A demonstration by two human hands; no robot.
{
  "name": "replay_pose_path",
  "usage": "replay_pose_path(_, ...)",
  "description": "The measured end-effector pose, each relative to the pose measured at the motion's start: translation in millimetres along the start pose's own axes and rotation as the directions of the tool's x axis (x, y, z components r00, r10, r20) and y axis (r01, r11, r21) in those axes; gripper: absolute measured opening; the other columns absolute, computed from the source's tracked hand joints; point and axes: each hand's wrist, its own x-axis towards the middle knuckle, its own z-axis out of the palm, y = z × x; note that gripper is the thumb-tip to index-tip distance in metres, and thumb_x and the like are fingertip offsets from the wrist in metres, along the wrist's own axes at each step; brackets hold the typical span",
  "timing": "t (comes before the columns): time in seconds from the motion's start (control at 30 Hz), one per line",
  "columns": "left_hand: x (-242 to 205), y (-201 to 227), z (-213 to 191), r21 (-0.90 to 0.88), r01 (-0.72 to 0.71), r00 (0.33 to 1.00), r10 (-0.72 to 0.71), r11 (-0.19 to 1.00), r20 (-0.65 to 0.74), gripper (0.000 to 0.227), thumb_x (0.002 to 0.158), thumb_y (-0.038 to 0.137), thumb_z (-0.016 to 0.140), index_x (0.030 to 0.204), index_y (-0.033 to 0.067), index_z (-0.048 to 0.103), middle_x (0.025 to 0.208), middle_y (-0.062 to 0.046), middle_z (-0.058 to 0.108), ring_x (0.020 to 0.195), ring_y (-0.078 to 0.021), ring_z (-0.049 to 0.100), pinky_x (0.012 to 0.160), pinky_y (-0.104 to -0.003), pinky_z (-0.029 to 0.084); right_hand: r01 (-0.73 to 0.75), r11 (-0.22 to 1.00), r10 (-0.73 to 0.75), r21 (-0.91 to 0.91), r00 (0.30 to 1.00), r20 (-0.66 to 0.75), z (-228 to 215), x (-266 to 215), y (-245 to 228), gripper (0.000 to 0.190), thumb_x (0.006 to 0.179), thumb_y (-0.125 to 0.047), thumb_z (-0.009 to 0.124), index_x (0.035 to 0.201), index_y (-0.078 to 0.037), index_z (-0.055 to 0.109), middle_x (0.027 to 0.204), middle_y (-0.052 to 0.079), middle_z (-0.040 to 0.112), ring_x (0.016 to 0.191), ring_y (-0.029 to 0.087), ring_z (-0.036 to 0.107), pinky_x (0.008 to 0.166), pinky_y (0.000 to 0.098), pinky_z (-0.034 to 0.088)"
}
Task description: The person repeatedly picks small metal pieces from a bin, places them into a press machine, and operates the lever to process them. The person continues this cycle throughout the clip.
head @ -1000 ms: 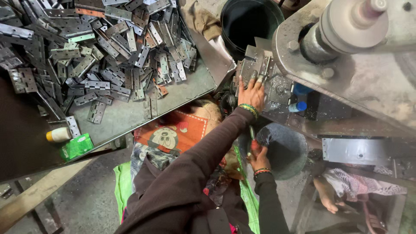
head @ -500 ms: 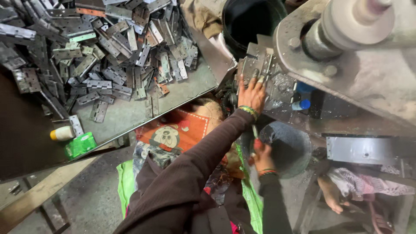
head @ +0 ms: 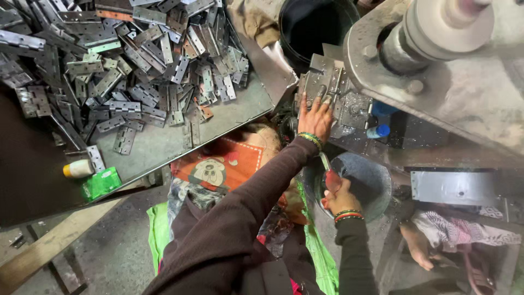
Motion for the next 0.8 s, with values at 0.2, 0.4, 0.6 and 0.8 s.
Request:
replay_pose_path(0.2,-9.2,-5.6,3.9,-0.098,-0.005,1.0,0.005,0.995,-0.003,0.041,0.094,0.021,0.056,0.133,0.0092,0.065,0.144,-0.006,0.06,0.14,-0.0278,0.049,0.127,-0.062,0.009,0.07,0.993,-0.054,0.09,0.984,-0.172,78.2,17.1,11.1,0.078,0.08,-0.021,0.077,0.141,-0.01,0.029,0.11,0.031,0.068,0.097,0.052,0.067,0.077,0.0582,0.053)
replay_pose_path(0.4,-5.9,-12.0,3.3,-0.085,-0.027,0.999,0.022,0.996,-0.05,0.04,0.095,0.021,0.057,0.133,0.0112,0.065,0.141,-0.006,0.06,0.14,-0.0291,0.049,0.125,-0.066,0.007,-0.026,0.977,0.033,0.21,0.999,-0.027,52.9,21.0,8.4,0.072,0.087,-0.019,0.07,0.145,-0.012,0.028,0.1,0.029,0.072,0.09,0.051,0.07,0.08,0.0577,0.055)
replay_pose_path(0.6,-4.5,-9.8,7.0,-0.008,-0.007,0.999,0.007,1.0,-0.053,0.041,0.096,0.023,0.053,0.134,0.0125,0.064,0.146,-0.004,0.059,0.141,-0.0273,0.049,0.125,-0.066,0.004,0.001,1.0,-0.001,-0.015,0.999,-0.042,1.8,-2.2,6.9,0.062,0.091,-0.037,0.07,0.138,-0.017,0.034,0.098,0.017,0.076,0.096,0.041,0.071,0.087,0.0529,0.053)
replay_pose_path(0.8,-2.6,-14.4,6.4,-0.045,0.007,1.0,-0.008,0.999,-0.019,0.041,0.1,0.025,0.053,0.137,0.0108,0.062,0.146,-0.007,0.058,0.14,-0.0278,0.05,0.125,-0.064,0.009,0.085,0.977,-0.066,0.197,0.993,-0.098,71.8,23.8,14.5,0.082,0.088,-0.032,0.072,0.148,-0.009,0.021,0.117,0.027,0.067,0.1,0.047,0.068,0.087,0.0533,0.051)
